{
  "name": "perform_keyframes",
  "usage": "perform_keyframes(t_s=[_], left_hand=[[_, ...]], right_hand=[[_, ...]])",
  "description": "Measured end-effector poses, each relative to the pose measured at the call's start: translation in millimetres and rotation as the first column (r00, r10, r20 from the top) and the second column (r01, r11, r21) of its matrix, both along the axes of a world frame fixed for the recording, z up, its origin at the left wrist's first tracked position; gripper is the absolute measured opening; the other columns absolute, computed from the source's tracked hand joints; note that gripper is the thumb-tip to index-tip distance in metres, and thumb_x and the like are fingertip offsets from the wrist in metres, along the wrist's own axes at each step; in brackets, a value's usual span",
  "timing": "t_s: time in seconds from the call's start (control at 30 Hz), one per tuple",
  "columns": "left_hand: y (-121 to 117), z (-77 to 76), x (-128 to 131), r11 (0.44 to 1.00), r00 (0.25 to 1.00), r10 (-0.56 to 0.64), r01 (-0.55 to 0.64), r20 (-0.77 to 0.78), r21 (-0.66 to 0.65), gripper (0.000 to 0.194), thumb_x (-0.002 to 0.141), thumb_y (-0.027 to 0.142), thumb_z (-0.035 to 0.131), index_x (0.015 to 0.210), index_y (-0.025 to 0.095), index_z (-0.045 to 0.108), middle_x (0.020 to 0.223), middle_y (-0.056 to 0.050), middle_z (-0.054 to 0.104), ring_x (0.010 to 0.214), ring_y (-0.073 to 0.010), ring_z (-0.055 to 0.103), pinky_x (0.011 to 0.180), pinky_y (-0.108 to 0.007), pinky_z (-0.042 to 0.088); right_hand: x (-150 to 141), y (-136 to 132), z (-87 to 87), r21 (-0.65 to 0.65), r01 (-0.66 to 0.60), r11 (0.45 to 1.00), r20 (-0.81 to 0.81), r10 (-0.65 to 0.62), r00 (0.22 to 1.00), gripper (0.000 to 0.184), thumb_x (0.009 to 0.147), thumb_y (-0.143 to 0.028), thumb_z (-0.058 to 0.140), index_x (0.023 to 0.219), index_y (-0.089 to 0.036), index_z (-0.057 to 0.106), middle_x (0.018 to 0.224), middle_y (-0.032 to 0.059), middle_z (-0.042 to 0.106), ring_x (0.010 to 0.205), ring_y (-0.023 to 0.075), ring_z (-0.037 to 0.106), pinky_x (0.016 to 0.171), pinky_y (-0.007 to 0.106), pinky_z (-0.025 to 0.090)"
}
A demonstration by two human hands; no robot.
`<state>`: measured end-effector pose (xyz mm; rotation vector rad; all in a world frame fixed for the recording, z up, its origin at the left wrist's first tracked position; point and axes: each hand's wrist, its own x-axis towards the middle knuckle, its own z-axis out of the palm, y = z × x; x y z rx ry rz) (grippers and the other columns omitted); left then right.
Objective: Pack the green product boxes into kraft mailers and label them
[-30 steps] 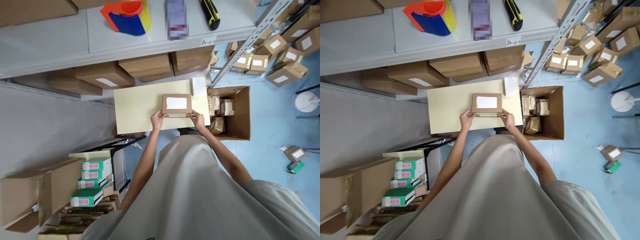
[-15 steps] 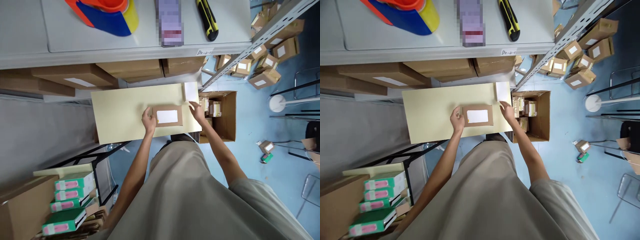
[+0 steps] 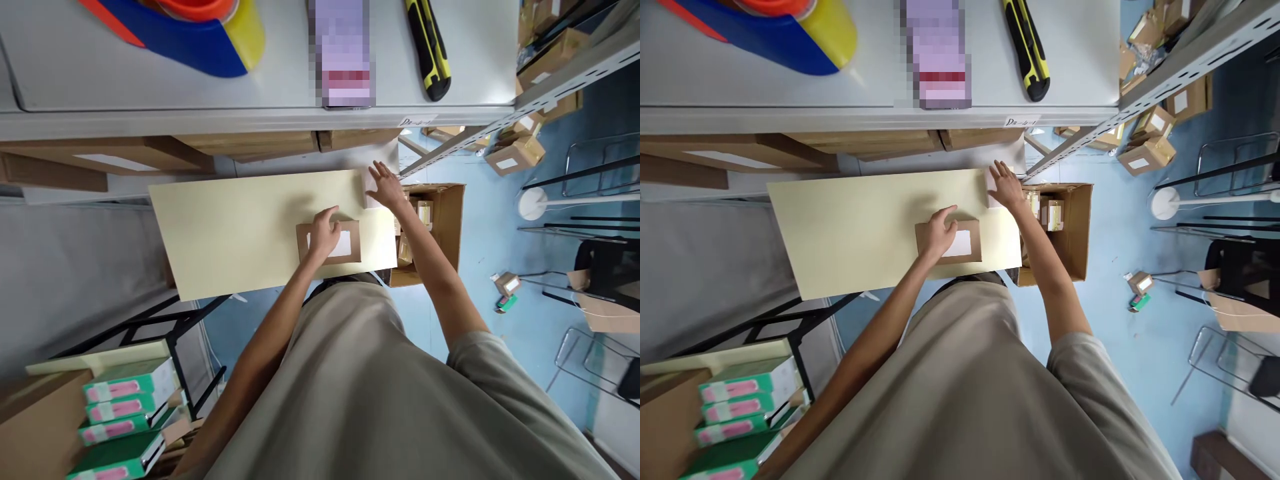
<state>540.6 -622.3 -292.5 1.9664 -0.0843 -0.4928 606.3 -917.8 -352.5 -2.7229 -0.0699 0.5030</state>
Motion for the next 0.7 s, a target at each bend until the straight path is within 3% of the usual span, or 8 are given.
perform_keyframes(t_s=[0.13,0.33,0.43,0.53,0.63,0.7], left_hand=[[-4.8,-4.8,10.3,1.000,1.000,-0.010,0.010,-0.023,-0.004,0.048,0.094,0.011,0.066,0.139,0.021,0.076,0.149,-0.012,0.075,0.147,-0.0343,0.063,0.135,-0.053,0.043],[-28.2,-11.9,33.1,0.992,0.992,-0.120,0.119,-0.034,-0.032,0.048,0.091,0.013,0.070,0.138,0.020,0.077,0.148,-0.014,0.075,0.146,-0.0360,0.064,0.136,-0.053,0.040],[-38.9,-14.5,42.1,0.976,0.976,-0.217,0.217,-0.028,-0.007,0.049,0.091,0.017,0.070,0.140,0.019,0.077,0.147,-0.015,0.076,0.144,-0.0374,0.065,0.135,-0.054,0.042],[-55.0,-19.2,51.1,0.939,0.940,-0.342,0.342,0.003,0.044,0.054,0.094,0.020,0.066,0.147,0.012,0.072,0.153,-0.020,0.072,0.148,-0.0402,0.062,0.135,-0.056,0.041],[-78.6,-31.1,62.5,0.871,0.872,-0.488,0.485,0.043,0.077,0.066,0.093,0.021,0.062,0.157,0.003,0.062,0.170,-0.026,0.056,0.163,-0.0420,0.048,0.141,-0.057,0.031],[-94.6,-43.5,71.5,0.828,0.827,-0.560,0.555,0.057,0.087,0.075,0.092,0.022,0.061,0.164,0.001,0.053,0.181,-0.025,0.040,0.172,-0.0412,0.034,0.144,-0.057,0.023]], right_hand=[[-42.8,3.0,15.7,0.005,-0.126,0.992,-0.069,0.126,0.990,0.108,0.093,-0.054,0.088,0.179,-0.015,0.035,0.188,0.0214,0.023,0.175,0.0440,0.024,0.140,0.070,0.030],[-59.7,5.0,34.9,-0.016,-0.108,0.994,-0.121,0.106,0.987,0.055,0.110,-0.031,0.055,0.162,-0.015,0.062,0.181,0.0168,0.042,0.164,0.0406,0.049,0.131,0.068,0.049],[-47.4,3.1,47.7,-0.029,-0.120,0.992,-0.166,0.114,0.979,0.045,0.112,-0.029,0.048,0.144,-0.018,0.077,0.166,0.0164,0.064,0.141,0.0409,0.071,0.118,0.065,0.060],[-22.0,-5.0,62.5,-0.057,-0.046,0.997,-0.138,0.038,0.990,0.047,0.116,-0.033,0.041,0.134,-0.016,0.082,0.136,0.0183,0.082,0.117,0.0379,0.081,0.107,0.059,0.063],[16.4,-19.4,74.4,-0.067,0.075,0.995,0.004,-0.075,0.997,0.053,0.119,-0.040,0.036,0.134,-0.013,0.080,0.130,0.0197,0.082,0.115,0.0383,0.079,0.104,0.058,0.062],[43.6,-28.8,78.7,-0.064,0.075,0.995,0.071,-0.071,0.995,0.056,0.120,-0.045,0.035,0.137,-0.012,0.077,0.133,0.0204,0.081,0.125,0.0411,0.075,0.111,0.061,0.058]])
